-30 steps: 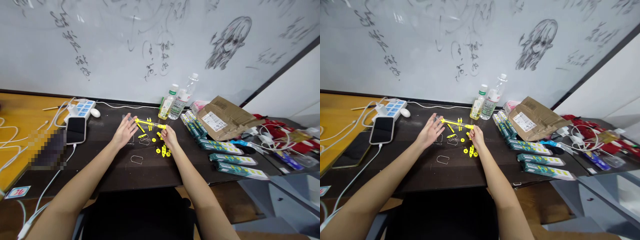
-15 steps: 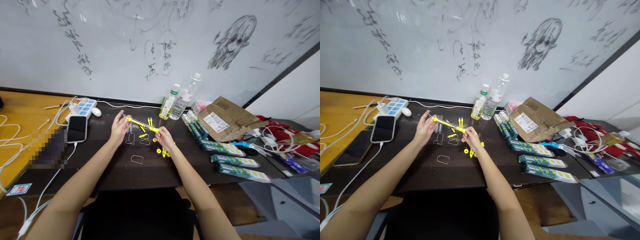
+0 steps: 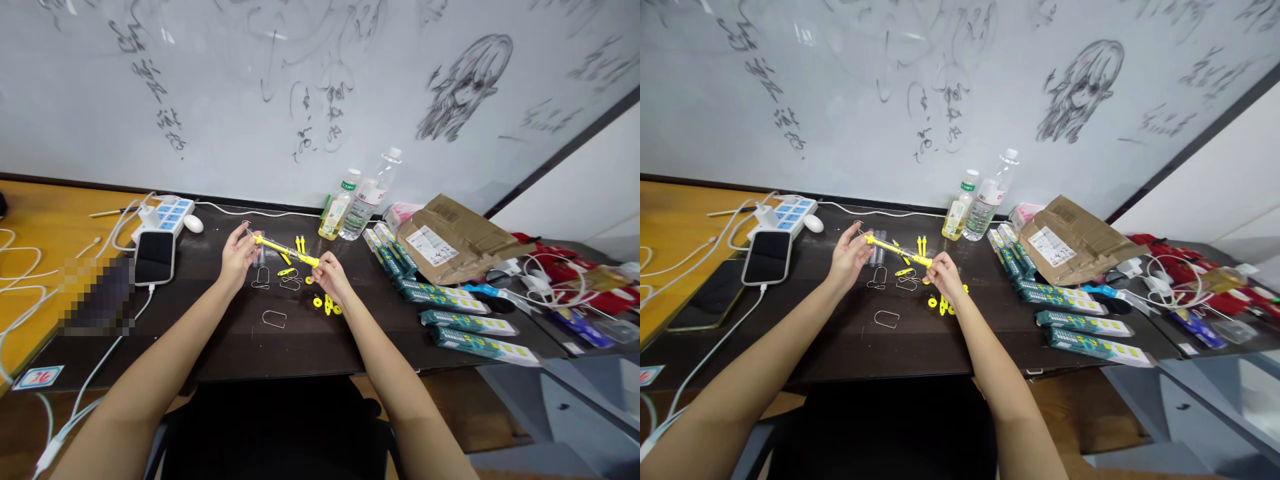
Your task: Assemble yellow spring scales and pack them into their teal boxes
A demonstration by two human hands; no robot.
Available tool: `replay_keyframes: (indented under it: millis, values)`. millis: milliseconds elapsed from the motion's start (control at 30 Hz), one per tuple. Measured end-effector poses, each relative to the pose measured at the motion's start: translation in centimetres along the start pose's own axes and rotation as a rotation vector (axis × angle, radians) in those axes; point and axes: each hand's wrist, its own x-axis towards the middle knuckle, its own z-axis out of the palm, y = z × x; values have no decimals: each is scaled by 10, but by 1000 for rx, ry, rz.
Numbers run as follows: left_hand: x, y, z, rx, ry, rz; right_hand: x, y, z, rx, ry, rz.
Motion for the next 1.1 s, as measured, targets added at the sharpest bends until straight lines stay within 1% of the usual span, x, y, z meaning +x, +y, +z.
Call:
replay_keyframes:
  millis: [167, 200, 267, 367, 433, 600, 667, 700, 733, 800, 900, 1000, 1100]
  values:
    - [2, -7, -1, 38, 132, -36, -1, -7, -1, -33, -2, -31]
    - [2, -10, -1, 72, 139, -36, -1, -8, -1, -39, -6, -36]
    - [4, -15, -3, 168, 117, -32, -2, -9, 1, -50, -19, -41]
    - [3, -24, -6, 355, 28, -40, -3, -6, 4, -80, -48, -23]
    - [1, -28, -6, 477, -62, -21, -3, -3, 6, -101, -65, -5]
    - [-17, -26, 0, 740, -382, 203, -4, 1, 10, -118, -97, 6]
    - [-26, -26, 4, 815, -535, 223, -5, 4, 11, -125, -124, 9]
    - [-30, -27, 6, 857, -586, 227, -5, 5, 12, -132, -141, 13]
    - [-33, -28, 7, 896, -614, 229, -6, 7, 13, -145, -159, 19]
    - [-37, -33, 9, 940, -635, 226, -7, 9, 15, -181, -189, 30]
    - [-38, -38, 9, 909, -618, 214, -7, 9, 15, -219, -212, 33]
    - [-37, -38, 8, 876, -596, 204, -7, 7, 14, -224, -206, 23]
    - [-36, -37, 8, 920, -623, 270, -7, 5, 12, -237, -205, 0]
